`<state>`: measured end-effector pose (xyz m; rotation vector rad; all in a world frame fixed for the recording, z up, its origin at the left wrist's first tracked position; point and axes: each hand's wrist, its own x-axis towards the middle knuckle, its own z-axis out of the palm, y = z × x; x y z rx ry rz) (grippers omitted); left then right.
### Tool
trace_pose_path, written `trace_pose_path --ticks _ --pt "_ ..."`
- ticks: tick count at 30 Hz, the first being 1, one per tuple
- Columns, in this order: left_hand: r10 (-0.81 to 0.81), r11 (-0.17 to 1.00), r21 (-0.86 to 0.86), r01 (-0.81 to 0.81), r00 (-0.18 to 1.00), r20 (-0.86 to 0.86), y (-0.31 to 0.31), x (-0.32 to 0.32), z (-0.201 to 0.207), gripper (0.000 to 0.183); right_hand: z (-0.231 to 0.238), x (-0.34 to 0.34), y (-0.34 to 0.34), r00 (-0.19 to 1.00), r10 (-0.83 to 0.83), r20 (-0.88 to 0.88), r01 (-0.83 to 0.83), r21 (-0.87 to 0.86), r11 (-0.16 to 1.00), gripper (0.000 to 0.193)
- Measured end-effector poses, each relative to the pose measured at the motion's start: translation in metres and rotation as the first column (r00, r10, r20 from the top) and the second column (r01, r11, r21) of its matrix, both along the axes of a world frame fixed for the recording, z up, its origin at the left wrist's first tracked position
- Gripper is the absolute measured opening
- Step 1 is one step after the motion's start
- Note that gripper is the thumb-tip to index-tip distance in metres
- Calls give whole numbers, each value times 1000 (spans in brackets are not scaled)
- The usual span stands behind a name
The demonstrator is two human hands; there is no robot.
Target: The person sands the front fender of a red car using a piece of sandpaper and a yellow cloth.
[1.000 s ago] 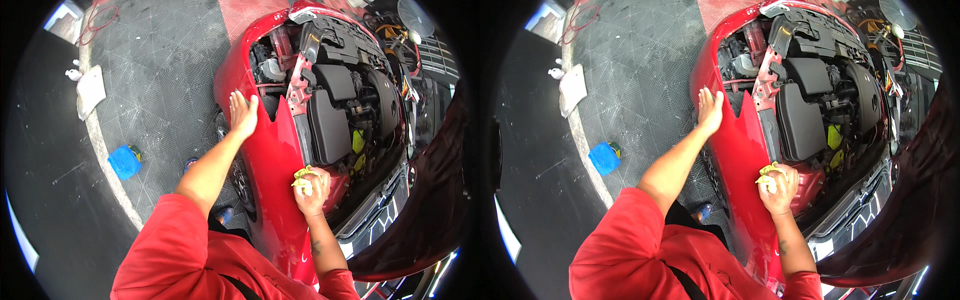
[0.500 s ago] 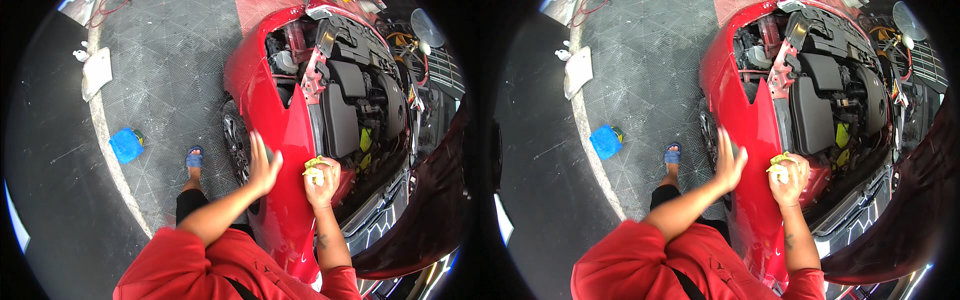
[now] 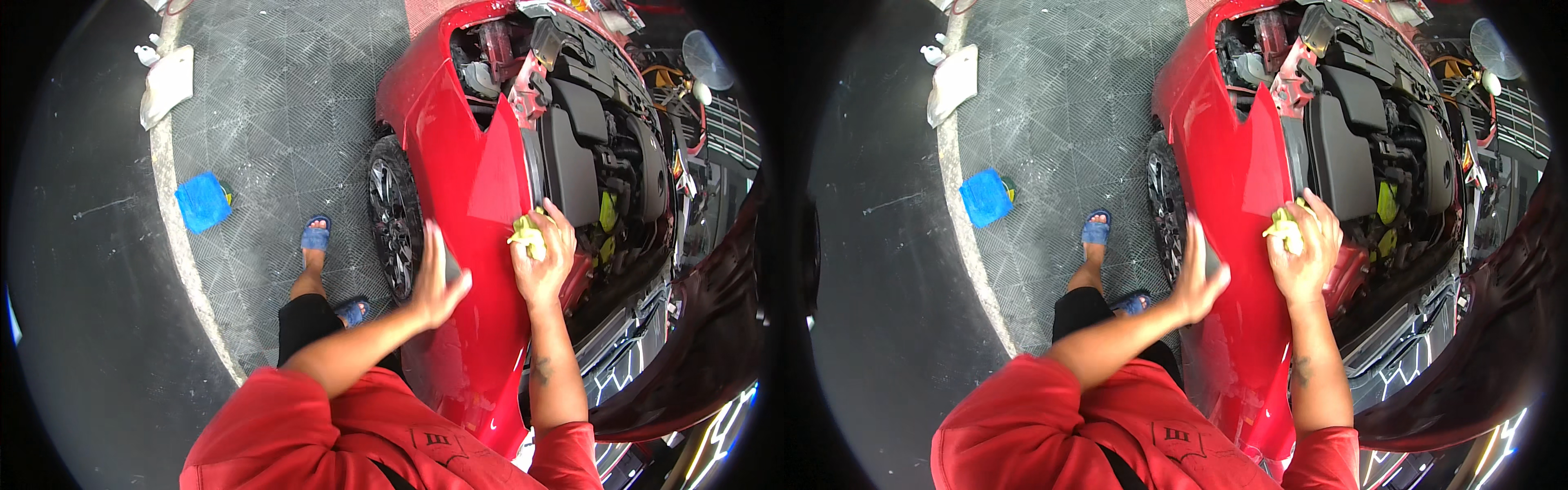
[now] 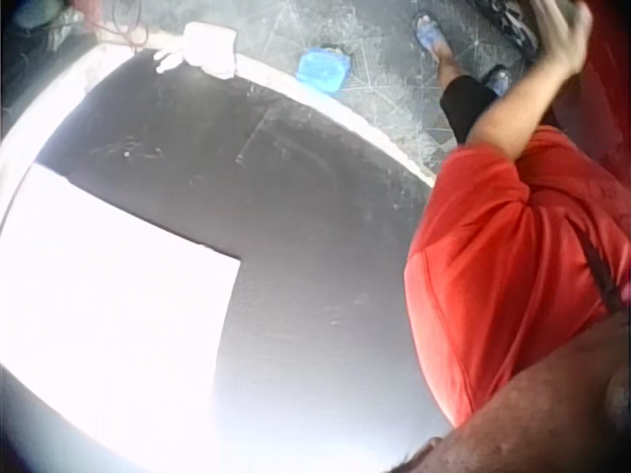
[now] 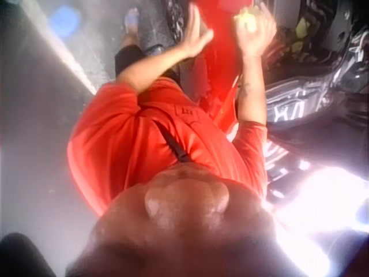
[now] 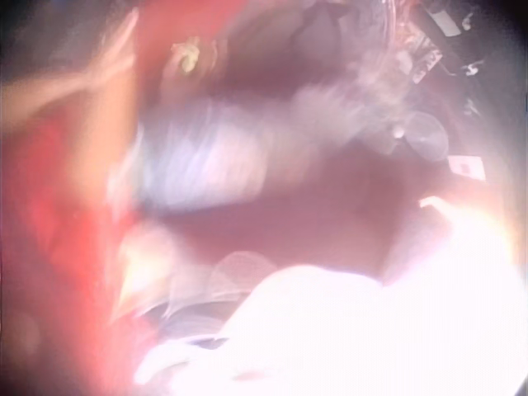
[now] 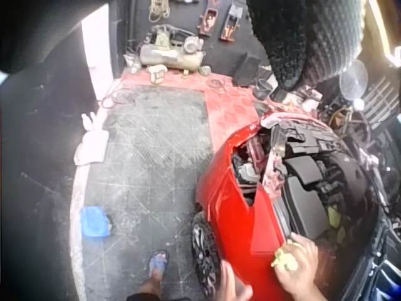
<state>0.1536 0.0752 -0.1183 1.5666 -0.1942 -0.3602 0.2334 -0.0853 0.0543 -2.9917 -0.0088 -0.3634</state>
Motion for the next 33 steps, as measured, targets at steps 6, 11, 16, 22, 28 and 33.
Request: trace_pose_path --ticks 6,11,16,22,28,33 --pt "279 960 52 -274 950 -142 -6 134 -43 102 -7 23 6 999 38 -31 -43 -164 985 29" --pt "13 1000 -13 -13 1000 22 -5 -86 -2 105 -14 52 -10 997 70 -12 -71 -200 977 26" --pt "203 979 -16 -204 978 -40 -19 34 -31 99 -21 51 -11 995 89 32 -84 -154 985 25" --pt "341 931 -66 -358 921 -186 -11 155 -63 106 -22 63 -1 983 175 58 -165 -147 975 25" --pt "198 979 -19 -202 972 -129 -20 94 -46 108 -19 53 -11 995 95 34 -92 -88 992 26" --pt "331 926 -84 -368 899 -288 -9 206 -74 109 -21 67 -3 987 155 32 -153 -45 987 26"
